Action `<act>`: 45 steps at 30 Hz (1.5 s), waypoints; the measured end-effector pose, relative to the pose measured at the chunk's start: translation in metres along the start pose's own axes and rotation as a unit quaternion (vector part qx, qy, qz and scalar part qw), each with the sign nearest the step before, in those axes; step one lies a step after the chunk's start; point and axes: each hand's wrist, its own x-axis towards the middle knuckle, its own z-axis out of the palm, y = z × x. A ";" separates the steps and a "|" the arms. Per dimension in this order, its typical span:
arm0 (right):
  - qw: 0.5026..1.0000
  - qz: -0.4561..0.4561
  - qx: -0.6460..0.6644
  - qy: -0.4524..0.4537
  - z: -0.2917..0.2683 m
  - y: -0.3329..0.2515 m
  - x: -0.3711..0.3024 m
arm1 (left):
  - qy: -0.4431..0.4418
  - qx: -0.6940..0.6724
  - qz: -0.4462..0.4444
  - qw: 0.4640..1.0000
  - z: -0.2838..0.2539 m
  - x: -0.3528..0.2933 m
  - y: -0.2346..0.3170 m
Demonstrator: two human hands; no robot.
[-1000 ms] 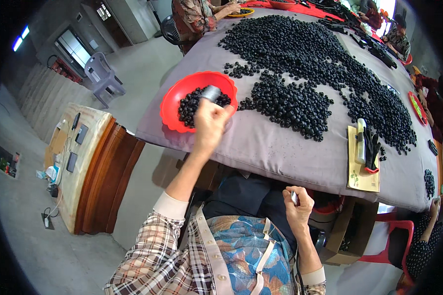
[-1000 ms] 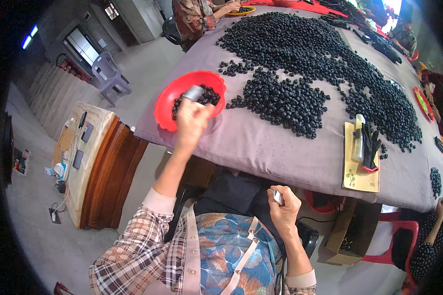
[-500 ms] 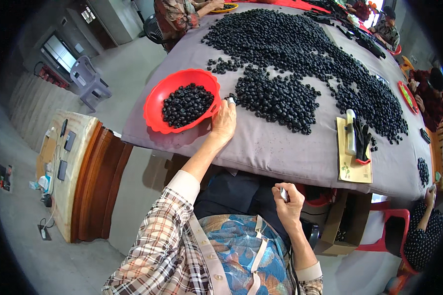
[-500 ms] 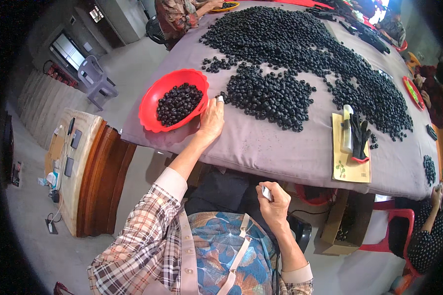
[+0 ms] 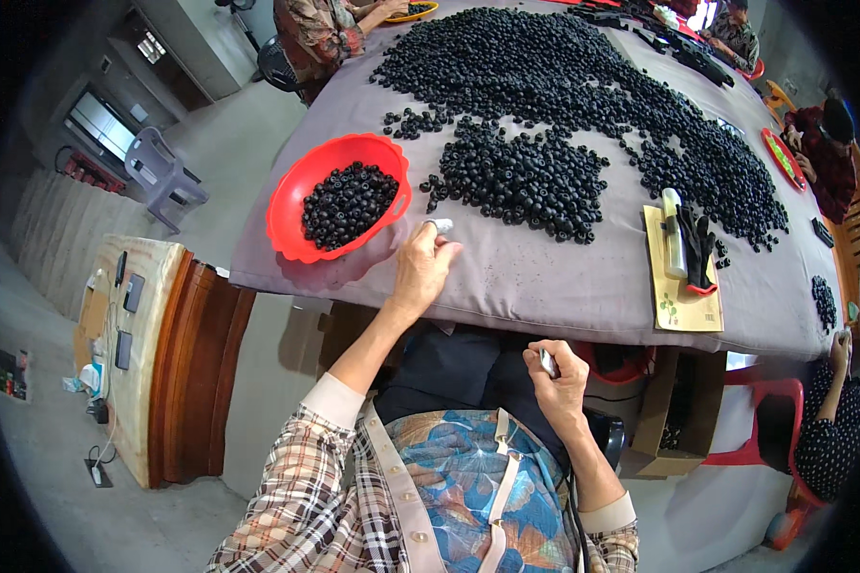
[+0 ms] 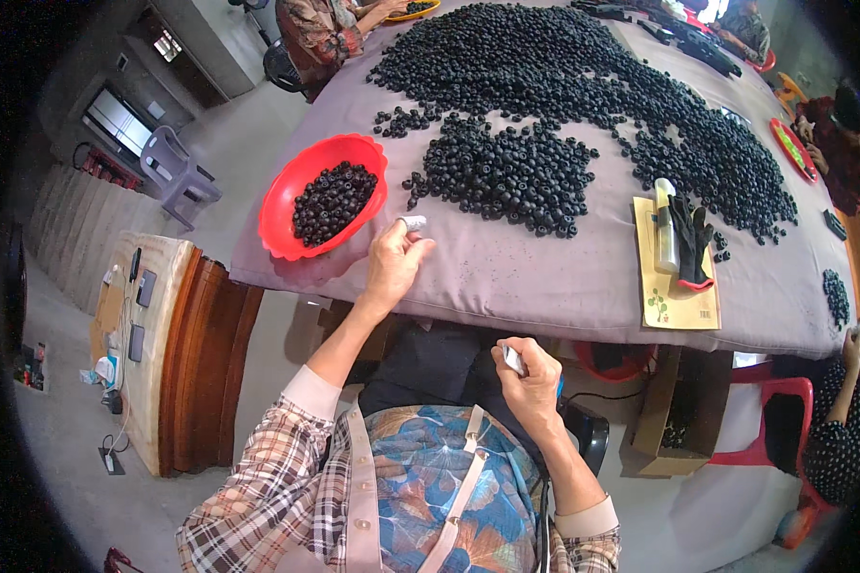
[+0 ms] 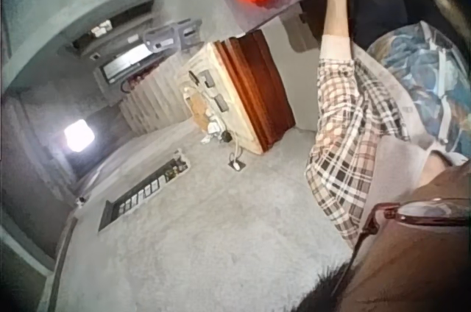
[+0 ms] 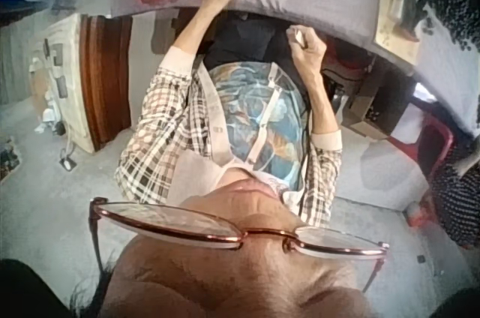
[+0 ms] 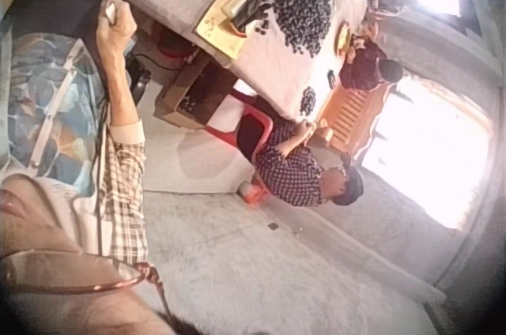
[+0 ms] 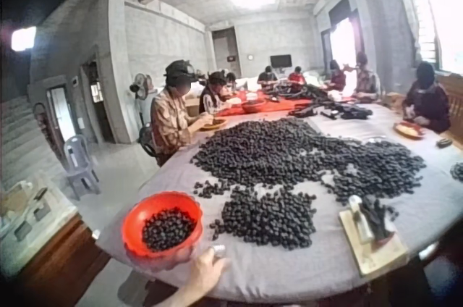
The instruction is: The person picks up small black pieces from the table and trims them one by one using a small blade.
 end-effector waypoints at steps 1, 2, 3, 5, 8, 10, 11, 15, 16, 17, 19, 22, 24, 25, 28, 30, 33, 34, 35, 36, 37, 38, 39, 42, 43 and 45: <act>1.000 0.003 0.010 0.002 0.001 0.003 0.000 | -0.080 -0.226 -0.162 0.957 -0.003 -0.003 0.017; 1.000 0.007 0.019 0.005 0.001 0.005 0.000 | -0.155 -0.432 -0.312 0.832 -0.004 -0.007 0.033; 1.000 0.005 0.023 0.005 0.001 0.002 0.000 | -0.182 -0.505 -0.328 0.777 -0.007 -0.015 0.045; 0.999 0.016 0.028 0.005 0.003 -0.002 0.002 | -0.204 -0.625 -0.353 0.666 -0.004 -0.035 0.066; 0.997 0.025 0.059 0.033 -0.001 -0.008 0.002 | -0.240 -0.661 -0.417 0.575 -0.009 -0.049 0.092; 0.995 0.026 0.079 0.046 -0.003 -0.010 0.004 | -0.259 -0.670 -0.411 0.562 -0.011 -0.055 0.099; 0.995 0.022 0.088 0.042 -0.004 -0.005 0.004 | -0.270 -0.678 -0.401 0.554 -0.012 -0.058 0.101; 0.997 -0.032 0.064 0.008 -0.007 -0.005 0.009 | -0.265 -0.704 -0.386 0.534 -0.013 -0.058 0.103; 0.997 -0.030 0.066 0.010 -0.009 -0.004 0.008 | -0.267 -0.702 -0.387 0.535 -0.012 -0.059 0.103; 0.998 -0.021 0.061 -0.002 -0.011 -0.005 0.008 | -0.273 -0.707 -0.400 0.516 -0.010 -0.060 0.103; 0.998 -0.014 0.057 -0.015 -0.013 -0.008 0.008 | -0.277 -0.711 -0.413 0.497 -0.008 -0.063 0.104; 0.997 -0.019 0.069 -0.006 -0.014 -0.012 0.009 | -0.294 -0.765 -0.399 0.411 -0.003 -0.067 0.101; 0.998 -0.061 0.034 -0.003 -0.015 -0.016 0.010 | -0.289 -0.750 -0.416 0.425 -0.007 -0.065 0.101; 0.998 -0.061 0.035 -0.003 -0.015 -0.016 0.010 | -0.289 -0.750 -0.416 0.425 -0.009 -0.064 0.101; 0.996 -0.087 0.020 0.002 -0.014 -0.015 0.010 | -0.293 -0.734 -0.425 0.441 -0.011 -0.063 0.101; 0.994 -0.110 -0.004 0.015 -0.014 -0.014 0.009 | -0.288 -0.729 -0.433 0.445 -0.009 -0.066 0.101; 0.990 -0.138 -0.010 0.027 -0.013 -0.014 0.009 | -0.273 -0.735 -0.446 0.432 -0.010 -0.066 0.105; 0.990 -0.139 -0.010 0.027 -0.013 -0.014 0.009 | -0.272 -0.735 -0.446 0.432 -0.010 -0.066 0.107; 0.988 -0.151 -0.006 0.033 -0.012 -0.015 0.009 | -0.258 -0.742 -0.442 0.434 -0.010 -0.067 0.110; 0.986 -0.164 -0.001 0.038 -0.012 -0.015 0.009 | -0.243 -0.749 -0.437 0.435 -0.010 -0.067 0.111; 0.986 -0.164 -0.001 0.038 -0.012 -0.015 0.009 | -0.243 -0.749 -0.437 0.436 -0.009 -0.068 0.110; 0.988 -0.155 -0.008 0.023 -0.013 -0.015 0.008 | -0.233 -0.746 -0.430 0.451 -0.008 -0.069 0.109; 0.989 -0.146 -0.016 0.009 -0.014 -0.016 0.008 | -0.224 -0.744 -0.423 0.466 -0.008 -0.068 0.109; 0.992 -0.127 0.002 0.009 -0.012 -0.025 0.006 | -0.214 -0.717 -0.411 0.521 -0.015 -0.062 0.113; 0.995 -0.094 0.027 0.014 -0.012 -0.030 0.004 | -0.213 -0.716 -0.411 0.522 -0.015 -0.062 0.112; 0.996 -0.084 0.041 0.002 -0.017 -0.036 0.006 | -0.221 -0.741 -0.371 0.515 -0.015 -0.063 0.108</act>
